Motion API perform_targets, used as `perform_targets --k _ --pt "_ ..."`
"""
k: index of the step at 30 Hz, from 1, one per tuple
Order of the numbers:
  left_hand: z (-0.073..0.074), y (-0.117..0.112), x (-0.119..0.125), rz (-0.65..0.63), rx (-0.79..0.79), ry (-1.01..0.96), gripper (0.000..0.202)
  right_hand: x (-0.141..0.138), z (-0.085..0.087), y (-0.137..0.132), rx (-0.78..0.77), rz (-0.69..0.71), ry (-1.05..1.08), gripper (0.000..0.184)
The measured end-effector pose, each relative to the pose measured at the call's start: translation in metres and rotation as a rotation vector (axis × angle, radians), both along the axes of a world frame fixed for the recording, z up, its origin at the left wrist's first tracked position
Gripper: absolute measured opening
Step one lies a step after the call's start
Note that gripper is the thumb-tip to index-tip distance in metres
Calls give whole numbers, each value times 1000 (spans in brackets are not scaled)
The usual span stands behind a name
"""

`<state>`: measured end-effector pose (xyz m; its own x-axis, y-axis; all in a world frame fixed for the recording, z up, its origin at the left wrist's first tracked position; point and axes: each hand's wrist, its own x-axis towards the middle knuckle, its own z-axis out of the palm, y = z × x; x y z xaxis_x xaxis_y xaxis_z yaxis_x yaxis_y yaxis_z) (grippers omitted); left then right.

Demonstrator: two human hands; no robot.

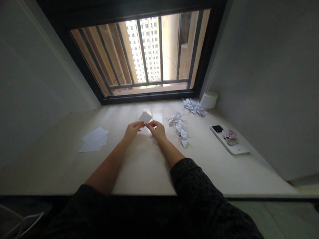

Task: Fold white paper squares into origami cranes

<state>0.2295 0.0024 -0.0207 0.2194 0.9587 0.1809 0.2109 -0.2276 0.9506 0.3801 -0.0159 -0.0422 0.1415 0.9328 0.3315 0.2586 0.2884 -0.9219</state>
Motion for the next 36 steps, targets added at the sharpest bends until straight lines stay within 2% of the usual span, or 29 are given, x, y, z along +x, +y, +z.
perform_targets --k 4,7,9,11,15,17,21,23,26,28,32,36 --pt "-7 1 5 46 -108 -197 45 -5 3 -6 9 32 -96 33" --pt "-12 5 1 76 -110 -315 43 -6 2 -8 104 75 -193 29" --pt "-16 9 -2 118 -78 -295 41 -6 1 -8 128 56 -183 30" --pt "-21 12 -4 163 -41 -229 40 -5 0 -7 140 31 -139 40" --pt "-27 14 -4 218 26 -139 39 -6 -1 -5 147 86 -93 60" --pt "-28 12 -3 194 64 -96 36 -6 0 -5 131 138 -95 67" --pt "-26 7 -4 173 112 -28 30 -6 2 -5 98 204 -121 55" --pt "-24 6 -5 181 129 -32 33 -5 2 -4 76 185 -127 50" --pt "-20 6 -6 191 115 -114 46 -4 1 -2 42 162 -106 46" --pt "-17 5 -7 155 111 -143 50 -4 2 -2 41 157 -76 47" --pt "-14 3 -8 56 132 -184 48 -7 2 -3 34 112 28 50" --pt "-17 3 -9 -6 129 -159 38 -9 2 -4 -4 87 115 49"
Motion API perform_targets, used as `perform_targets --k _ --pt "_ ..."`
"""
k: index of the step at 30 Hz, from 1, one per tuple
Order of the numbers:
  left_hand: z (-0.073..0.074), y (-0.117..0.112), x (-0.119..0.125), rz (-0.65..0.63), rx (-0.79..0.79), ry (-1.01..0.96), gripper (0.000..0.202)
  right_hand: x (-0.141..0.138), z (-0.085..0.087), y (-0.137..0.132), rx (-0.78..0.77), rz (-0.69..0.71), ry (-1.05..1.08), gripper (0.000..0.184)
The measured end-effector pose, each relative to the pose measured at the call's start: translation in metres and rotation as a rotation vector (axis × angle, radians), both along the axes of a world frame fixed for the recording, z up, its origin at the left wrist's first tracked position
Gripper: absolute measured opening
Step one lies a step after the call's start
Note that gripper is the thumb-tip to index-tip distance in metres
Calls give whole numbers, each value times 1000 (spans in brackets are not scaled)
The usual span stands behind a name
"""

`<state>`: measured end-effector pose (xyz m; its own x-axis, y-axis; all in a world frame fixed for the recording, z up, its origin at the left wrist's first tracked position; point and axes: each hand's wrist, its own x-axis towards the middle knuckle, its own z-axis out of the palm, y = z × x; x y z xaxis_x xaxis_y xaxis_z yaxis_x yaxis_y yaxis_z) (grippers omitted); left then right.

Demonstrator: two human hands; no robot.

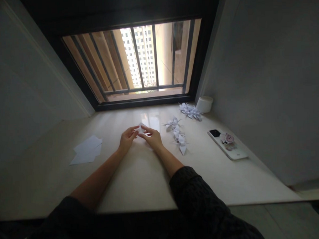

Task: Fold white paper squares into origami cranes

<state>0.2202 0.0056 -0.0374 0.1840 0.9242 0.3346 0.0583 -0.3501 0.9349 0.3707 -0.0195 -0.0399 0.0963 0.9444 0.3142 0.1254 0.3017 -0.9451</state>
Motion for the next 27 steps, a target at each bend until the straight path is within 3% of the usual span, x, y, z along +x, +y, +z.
perform_targets --k 6,21,27 --pt "-1 0 0 -19 0 19 37 -1 4 -2 -48 -11 72 50" --pt "6 -9 6 -37 -26 -50 31 -1 3 -8 -40 -210 70 36" --pt "3 -8 8 23 -21 -29 26 0 1 -5 -24 -224 51 36"
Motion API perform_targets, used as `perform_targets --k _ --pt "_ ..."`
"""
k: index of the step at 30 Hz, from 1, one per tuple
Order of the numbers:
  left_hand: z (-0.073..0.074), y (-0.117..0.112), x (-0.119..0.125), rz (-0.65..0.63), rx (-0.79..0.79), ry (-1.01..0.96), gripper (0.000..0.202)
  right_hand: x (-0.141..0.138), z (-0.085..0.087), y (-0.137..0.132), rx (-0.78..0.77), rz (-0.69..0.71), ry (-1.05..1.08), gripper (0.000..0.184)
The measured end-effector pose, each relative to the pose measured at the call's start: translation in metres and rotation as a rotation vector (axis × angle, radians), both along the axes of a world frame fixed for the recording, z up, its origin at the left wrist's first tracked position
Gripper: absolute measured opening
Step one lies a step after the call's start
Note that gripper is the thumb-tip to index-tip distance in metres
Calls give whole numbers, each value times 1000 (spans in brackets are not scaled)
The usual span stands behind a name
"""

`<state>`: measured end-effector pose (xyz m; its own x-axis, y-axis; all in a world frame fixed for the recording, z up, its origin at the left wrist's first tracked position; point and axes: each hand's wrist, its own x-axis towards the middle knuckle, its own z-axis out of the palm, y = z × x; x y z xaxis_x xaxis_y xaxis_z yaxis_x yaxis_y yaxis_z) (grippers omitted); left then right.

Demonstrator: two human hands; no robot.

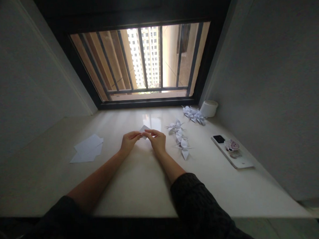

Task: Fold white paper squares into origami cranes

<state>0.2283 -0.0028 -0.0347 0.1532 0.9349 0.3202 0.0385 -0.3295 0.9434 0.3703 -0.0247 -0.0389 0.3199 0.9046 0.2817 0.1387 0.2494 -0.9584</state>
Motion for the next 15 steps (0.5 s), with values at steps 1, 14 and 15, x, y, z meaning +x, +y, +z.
perform_targets --k 1,14,15 --pt "-1 1 -1 0 -5 -4 27 0 0 1 1 10 -9 37" --pt "1 3 -2 59 -13 -24 29 4 -1 5 18 57 58 39" --pt "1 3 -2 60 -18 -29 30 4 -2 5 20 52 63 40"
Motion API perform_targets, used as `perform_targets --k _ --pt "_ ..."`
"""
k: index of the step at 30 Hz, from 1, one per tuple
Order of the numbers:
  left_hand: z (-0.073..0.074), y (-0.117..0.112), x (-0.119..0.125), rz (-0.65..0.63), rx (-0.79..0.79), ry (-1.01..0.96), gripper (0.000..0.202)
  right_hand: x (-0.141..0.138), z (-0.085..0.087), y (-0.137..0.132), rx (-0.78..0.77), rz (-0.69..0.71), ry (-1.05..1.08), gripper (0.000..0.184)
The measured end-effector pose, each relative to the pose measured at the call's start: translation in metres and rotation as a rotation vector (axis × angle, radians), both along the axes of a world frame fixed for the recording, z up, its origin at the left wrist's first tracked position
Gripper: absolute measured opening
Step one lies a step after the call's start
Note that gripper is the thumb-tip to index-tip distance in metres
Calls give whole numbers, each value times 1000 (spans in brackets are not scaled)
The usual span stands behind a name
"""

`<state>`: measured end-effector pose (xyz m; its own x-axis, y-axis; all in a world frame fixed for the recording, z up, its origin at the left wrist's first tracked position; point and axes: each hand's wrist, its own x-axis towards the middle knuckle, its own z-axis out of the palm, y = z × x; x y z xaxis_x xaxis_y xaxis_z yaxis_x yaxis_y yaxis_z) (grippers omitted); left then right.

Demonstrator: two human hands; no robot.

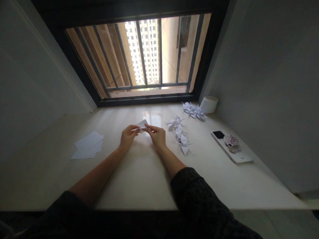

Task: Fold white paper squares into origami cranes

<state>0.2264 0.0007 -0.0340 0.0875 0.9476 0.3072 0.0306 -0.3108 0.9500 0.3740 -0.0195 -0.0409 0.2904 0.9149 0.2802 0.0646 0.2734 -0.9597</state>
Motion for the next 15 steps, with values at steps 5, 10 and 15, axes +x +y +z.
perform_targets --k 5,10,15 --pt "0 1 0 49 -25 -42 31 -3 1 1 -6 43 66 39" --pt "1 -1 2 90 -27 -101 28 -5 8 -2 -30 130 192 37" --pt "4 -5 5 113 2 -130 27 -5 12 -4 -78 127 244 37"
